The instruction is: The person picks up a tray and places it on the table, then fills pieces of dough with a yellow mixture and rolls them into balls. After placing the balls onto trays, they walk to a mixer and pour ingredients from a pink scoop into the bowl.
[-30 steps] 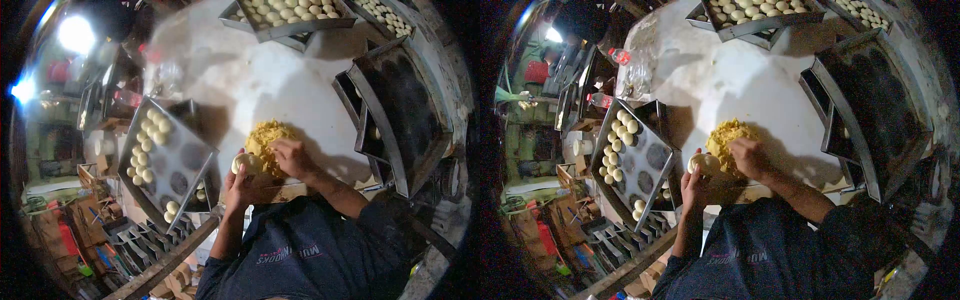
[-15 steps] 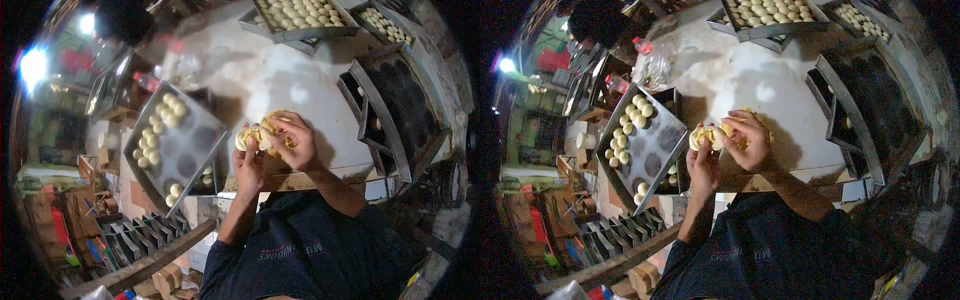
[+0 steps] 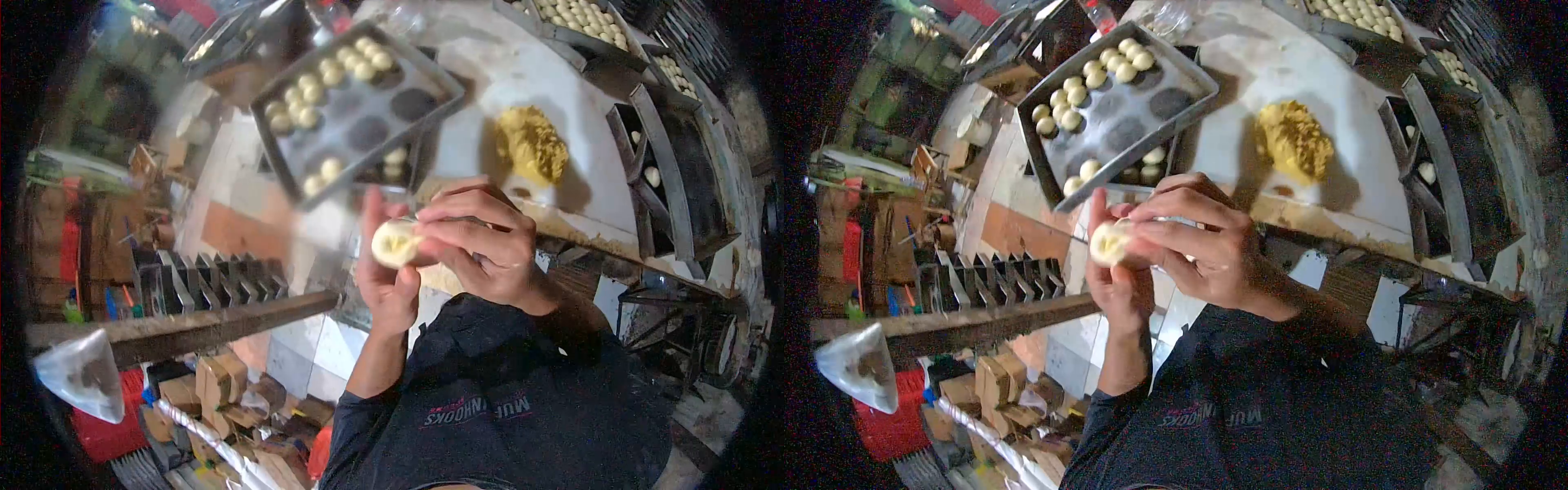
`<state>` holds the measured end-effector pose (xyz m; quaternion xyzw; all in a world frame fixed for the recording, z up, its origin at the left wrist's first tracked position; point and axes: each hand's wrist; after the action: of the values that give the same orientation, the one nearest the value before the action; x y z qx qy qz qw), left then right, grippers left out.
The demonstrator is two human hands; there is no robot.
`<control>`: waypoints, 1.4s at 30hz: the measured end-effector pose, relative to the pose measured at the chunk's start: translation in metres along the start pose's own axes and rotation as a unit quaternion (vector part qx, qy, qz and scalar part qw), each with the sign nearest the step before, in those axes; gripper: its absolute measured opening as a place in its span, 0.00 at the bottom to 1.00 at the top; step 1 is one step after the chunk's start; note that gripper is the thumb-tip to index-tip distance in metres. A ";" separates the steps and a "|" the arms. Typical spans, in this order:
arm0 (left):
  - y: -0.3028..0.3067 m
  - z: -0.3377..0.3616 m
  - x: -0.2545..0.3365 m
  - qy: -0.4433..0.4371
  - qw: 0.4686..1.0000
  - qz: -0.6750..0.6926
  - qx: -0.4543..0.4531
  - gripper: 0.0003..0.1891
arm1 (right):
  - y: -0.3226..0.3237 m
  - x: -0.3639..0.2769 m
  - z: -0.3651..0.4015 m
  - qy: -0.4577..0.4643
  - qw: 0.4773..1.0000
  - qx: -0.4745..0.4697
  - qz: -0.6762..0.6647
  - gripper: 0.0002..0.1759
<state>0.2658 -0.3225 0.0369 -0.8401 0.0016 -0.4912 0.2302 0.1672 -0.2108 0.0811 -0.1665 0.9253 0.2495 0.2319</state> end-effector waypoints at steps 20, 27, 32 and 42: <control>-0.042 0.062 0.020 0.008 0.997 0.050 -0.052 0.28 | 0.048 -0.092 0.034 -0.178 0.980 -0.058 -0.064 0.16; -0.141 0.004 -0.043 -0.177 0.959 -0.178 -0.129 0.20 | 0.141 -0.056 0.087 -0.160 0.985 0.038 -0.058 0.17; -0.259 -0.024 -0.085 -0.073 0.982 -0.057 -0.163 0.43 | 0.227 -0.016 0.129 -0.058 0.990 0.126 0.016 0.20; -0.350 -0.055 -0.205 -0.017 0.854 -0.381 -0.353 0.07 | 0.374 -0.001 0.163 -0.243 0.945 -0.015 0.220 0.14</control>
<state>0.0358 0.0159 0.0268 -0.8077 -0.1494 -0.4927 -0.2873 0.0661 0.1840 0.0998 0.1035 0.8507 0.3408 0.3866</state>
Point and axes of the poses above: each hand's wrist, its own z-axis away from the middle knuckle, its own y-axis out of the back of the hand, x = y × z, and after that the axes turned 7 degrees about -x, right-handed
